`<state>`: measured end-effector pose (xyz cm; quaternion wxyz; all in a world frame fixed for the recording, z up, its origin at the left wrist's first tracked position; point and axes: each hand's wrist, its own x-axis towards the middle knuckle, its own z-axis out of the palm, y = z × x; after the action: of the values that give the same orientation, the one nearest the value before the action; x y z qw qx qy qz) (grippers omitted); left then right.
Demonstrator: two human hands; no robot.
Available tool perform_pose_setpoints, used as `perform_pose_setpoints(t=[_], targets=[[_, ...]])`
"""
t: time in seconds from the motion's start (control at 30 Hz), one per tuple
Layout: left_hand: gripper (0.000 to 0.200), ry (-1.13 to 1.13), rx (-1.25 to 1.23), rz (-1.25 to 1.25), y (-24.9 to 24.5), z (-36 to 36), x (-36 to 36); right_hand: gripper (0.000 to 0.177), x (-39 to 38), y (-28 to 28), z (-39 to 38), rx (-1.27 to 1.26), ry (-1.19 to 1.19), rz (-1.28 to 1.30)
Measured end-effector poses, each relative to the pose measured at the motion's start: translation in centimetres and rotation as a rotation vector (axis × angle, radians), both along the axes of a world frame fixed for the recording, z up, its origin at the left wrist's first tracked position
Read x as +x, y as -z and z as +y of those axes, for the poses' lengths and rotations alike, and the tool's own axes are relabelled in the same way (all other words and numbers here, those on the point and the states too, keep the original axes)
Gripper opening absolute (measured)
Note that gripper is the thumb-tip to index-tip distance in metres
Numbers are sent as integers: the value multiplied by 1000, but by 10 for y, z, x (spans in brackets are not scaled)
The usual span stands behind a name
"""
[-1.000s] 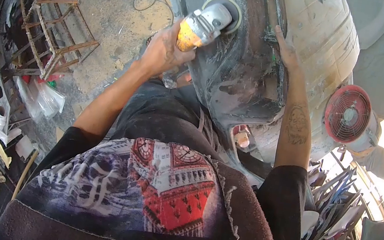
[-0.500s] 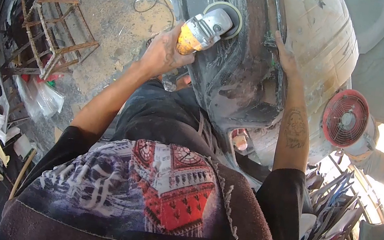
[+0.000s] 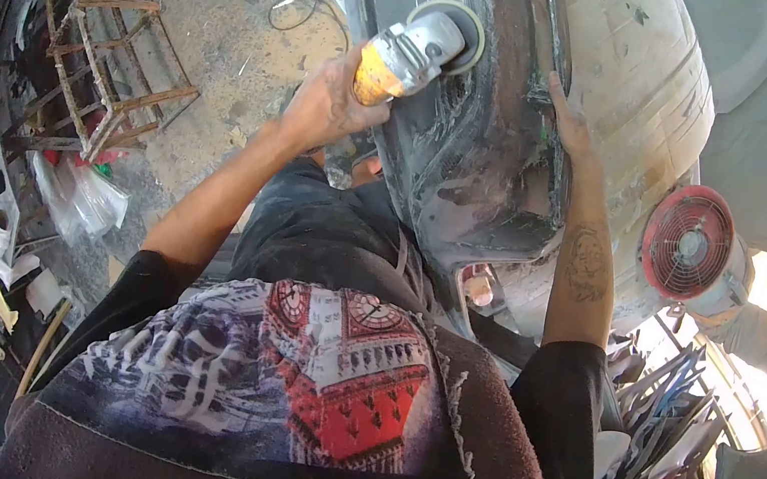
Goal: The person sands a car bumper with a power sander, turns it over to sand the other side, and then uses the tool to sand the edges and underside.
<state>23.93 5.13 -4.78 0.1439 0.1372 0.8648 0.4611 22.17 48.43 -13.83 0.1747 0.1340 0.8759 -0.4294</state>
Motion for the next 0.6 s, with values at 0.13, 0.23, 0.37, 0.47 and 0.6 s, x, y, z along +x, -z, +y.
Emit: perform_pose_setpoints(t=[0.13, 0.23, 0.37, 0.47, 0.6], targets=[[67, 36, -55, -15, -3, 3, -1, 104, 0, -12, -6, -17, -5, 12], [69, -49, 9, 1, 2, 5, -16, 103, 2, -21, -14, 4, 33, -11], [73, -120, 161, 70, 11, 1, -43, 102, 1, -20, -12, -8, 30, -29], [76, -136, 36, 77, 14, -5, -44, 101, 1, -16, -9, -31, 30, -42], [75, -103, 107, 42, 1, -8, -26, 102, 0, -4, -6, -6, 16, 26]])
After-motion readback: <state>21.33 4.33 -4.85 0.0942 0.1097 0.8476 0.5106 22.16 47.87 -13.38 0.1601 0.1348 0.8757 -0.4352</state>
